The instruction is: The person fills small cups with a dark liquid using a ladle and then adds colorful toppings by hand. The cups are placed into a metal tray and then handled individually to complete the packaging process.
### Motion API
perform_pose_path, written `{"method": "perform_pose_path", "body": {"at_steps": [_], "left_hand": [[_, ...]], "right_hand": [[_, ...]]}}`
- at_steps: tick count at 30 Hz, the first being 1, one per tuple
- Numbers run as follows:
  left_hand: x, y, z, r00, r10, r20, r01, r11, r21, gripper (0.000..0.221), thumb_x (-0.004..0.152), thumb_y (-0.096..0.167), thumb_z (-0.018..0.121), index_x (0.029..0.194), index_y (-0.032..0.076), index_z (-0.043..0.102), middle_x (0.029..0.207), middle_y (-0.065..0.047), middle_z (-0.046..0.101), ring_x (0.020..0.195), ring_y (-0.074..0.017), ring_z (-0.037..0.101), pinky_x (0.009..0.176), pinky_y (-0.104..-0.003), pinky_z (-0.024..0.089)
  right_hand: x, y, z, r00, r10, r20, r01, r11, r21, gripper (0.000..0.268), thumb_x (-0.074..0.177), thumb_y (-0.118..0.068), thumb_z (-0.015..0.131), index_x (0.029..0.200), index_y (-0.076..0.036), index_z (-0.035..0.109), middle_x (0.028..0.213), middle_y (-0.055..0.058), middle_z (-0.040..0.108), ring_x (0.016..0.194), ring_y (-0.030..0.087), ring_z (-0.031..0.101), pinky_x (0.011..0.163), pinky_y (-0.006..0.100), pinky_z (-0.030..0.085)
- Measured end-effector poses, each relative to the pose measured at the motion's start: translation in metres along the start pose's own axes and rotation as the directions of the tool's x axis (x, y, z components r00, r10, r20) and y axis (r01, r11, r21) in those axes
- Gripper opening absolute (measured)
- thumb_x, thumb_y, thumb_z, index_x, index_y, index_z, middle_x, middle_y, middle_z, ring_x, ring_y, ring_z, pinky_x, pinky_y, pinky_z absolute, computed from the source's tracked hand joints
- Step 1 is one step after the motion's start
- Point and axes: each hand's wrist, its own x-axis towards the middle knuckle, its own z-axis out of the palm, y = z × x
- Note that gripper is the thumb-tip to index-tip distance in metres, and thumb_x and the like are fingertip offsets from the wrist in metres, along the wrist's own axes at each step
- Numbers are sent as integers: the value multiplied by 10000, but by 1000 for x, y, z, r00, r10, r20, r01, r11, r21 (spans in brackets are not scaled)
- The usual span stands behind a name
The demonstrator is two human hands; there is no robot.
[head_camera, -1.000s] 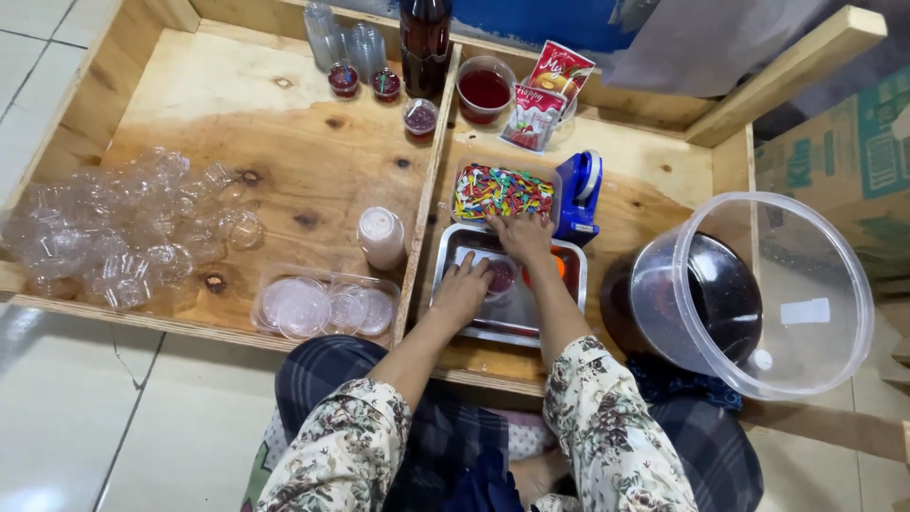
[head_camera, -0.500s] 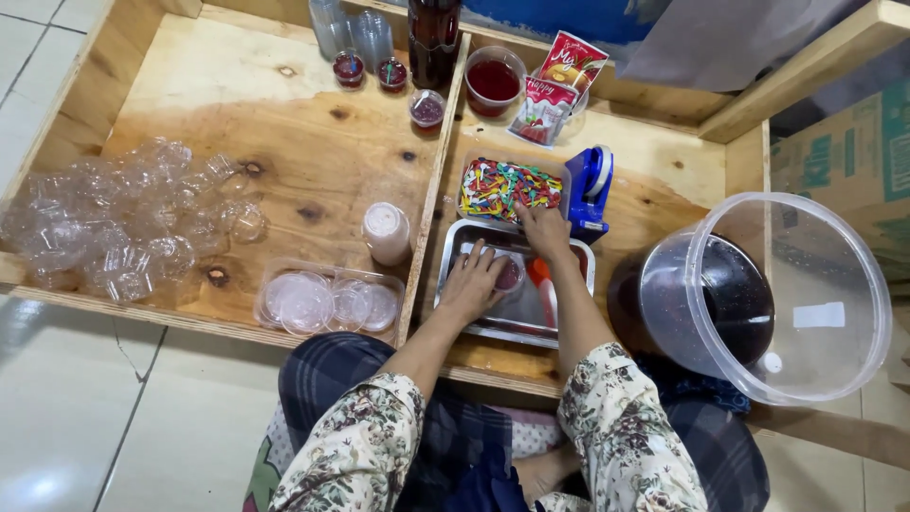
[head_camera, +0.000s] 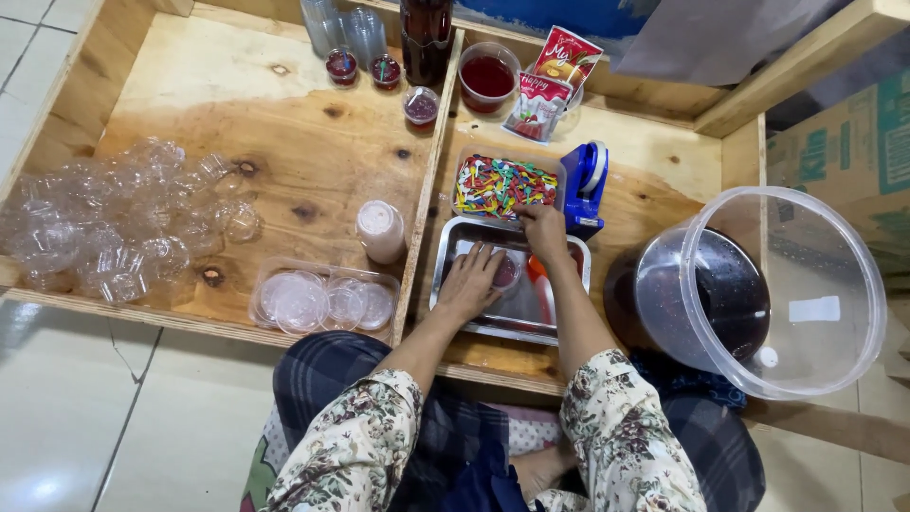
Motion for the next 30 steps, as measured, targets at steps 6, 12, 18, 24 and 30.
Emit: {"method": "perform_pose_path", "body": {"at_steps": [6, 12, 18, 24, 30], "left_hand": [[1, 5, -6, 991, -106, 78, 122, 961, -250, 890, 816, 225, 805, 1552, 96, 323, 1492, -223, 439, 1366, -403, 487, 1060, -532, 448], [-2, 22, -44, 967, -225, 120, 254, 831, -495, 1019, 792, 62, 806, 1601, 79, 188, 1512, -294, 398, 1330, -497, 498, 1084, -576, 447], [-4, 22, -35, 952, -266, 153, 307, 798, -518, 1034, 765, 93, 837, 1597, 120, 224, 1469, -277, 423, 1293, -536, 511, 1077, -595, 461], [-6, 22, -35, 950, -270, 156, 310, 764, -566, 1030, 727, 92, 856, 1574, 130, 272, 1453, -283, 424, 1264, -561, 524, 1056, -609, 479], [-4, 24, -27, 954, -283, 101, 287, 755, -590, 960, 735, 157, 855, 1547, 145, 342, 1427, -265, 454, 1253, -542, 544, 1034, -593, 500]], "right_hand": [[-37, -41, -24, 996, -15, -87, 24, 995, 101, 386, 838, -131, 782, 1184, -301, 779, 913, 63, 781, 981, 314, 720, 885, 422, 547], [-100, -50, -26, 992, 122, -34, -112, 970, 214, 397, 791, -154, 799, 1179, -225, 755, 895, 49, 780, 935, 267, 731, 839, 391, 551], [-117, -28, -9, 997, 73, 7, -73, 962, 263, 382, 833, -194, 804, 1209, -232, 749, 884, 6, 781, 872, 202, 723, 851, 351, 550], [-126, -13, -11, 990, 108, -91, -91, 980, 179, 270, 876, -265, 784, 1144, -291, 779, 897, -13, 768, 907, 204, 719, 862, 370, 551], [-141, -17, -7, 973, 230, 18, -219, 893, 392, 269, 925, -169, 742, 1184, -99, 765, 896, 133, 755, 761, 204, 718, 657, 307, 599]]}}
